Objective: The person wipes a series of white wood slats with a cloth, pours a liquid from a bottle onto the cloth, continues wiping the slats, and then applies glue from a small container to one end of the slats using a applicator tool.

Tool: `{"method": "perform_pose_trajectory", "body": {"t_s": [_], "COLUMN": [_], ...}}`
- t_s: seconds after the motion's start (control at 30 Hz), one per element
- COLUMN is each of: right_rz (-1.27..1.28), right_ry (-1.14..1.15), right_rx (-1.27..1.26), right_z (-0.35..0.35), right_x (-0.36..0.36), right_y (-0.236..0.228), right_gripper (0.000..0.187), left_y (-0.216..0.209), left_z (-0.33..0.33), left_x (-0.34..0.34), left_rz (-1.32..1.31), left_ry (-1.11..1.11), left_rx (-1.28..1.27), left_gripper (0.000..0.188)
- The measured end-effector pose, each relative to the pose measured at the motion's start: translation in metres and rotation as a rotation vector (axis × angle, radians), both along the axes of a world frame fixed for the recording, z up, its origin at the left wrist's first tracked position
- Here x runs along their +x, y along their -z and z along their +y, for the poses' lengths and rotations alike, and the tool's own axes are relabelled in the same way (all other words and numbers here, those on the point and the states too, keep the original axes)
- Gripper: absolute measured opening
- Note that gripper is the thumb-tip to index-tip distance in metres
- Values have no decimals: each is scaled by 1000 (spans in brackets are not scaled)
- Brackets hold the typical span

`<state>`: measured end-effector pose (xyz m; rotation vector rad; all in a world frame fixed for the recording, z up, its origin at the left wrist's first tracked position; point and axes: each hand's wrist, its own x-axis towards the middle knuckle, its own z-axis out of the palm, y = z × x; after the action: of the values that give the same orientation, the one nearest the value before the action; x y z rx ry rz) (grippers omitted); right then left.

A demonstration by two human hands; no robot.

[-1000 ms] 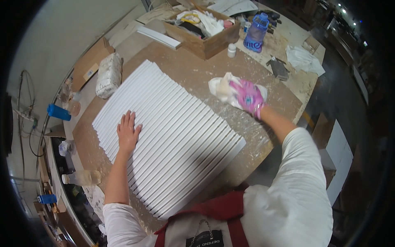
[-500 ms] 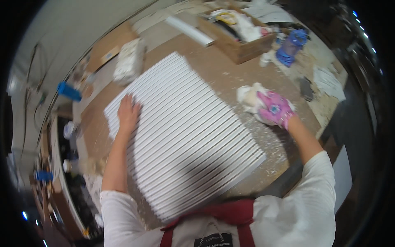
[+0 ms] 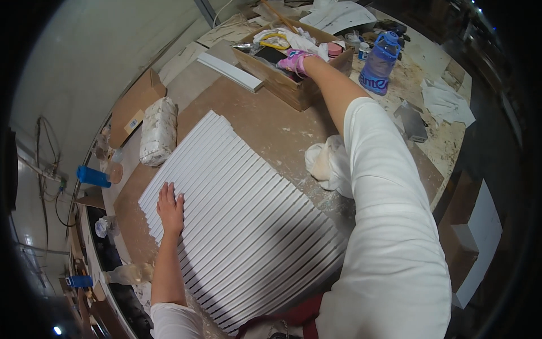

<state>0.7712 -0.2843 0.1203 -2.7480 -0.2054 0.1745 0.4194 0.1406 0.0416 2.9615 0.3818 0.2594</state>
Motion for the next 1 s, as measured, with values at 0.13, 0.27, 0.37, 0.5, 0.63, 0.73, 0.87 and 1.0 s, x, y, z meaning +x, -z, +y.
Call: {"method": "perform_pose_trajectory", "body": {"t_s": [0.13,0.27,0.37,0.5,0.63,0.73,0.87,1.0], "right_rz": [1,3,7,8,73,10,-171,-689], "right_ry": [44,71,75,37,50,30,117,135], "right_rx": [-41,31,41,95,106,61,-22,83], "right_z": [-1,1,-2,-8,-3,0,1,-5], "right_x": [20,25,31,36,28,21,9,-17], "right_y": [22,26,29,31,25,22,16,3], "right_gripper": [63,65,67,68,72,66,54,45], "left_y": [1,3,3,6,3,0,1,-1], "left_z": [-1,0,-1,0,-1,-3,0,-3], "left_x": [0,0,1,3,2,2,2,2], "left_rz": [-19,-13,-13,-22,-15,-11,0,-7], "left_ry": [31,19,29,37,27,21,31,26], "left_rx": [-10,23,17,18,4,10,9,8], "left_gripper": [52,52,52,52,51,51,51,51]}}
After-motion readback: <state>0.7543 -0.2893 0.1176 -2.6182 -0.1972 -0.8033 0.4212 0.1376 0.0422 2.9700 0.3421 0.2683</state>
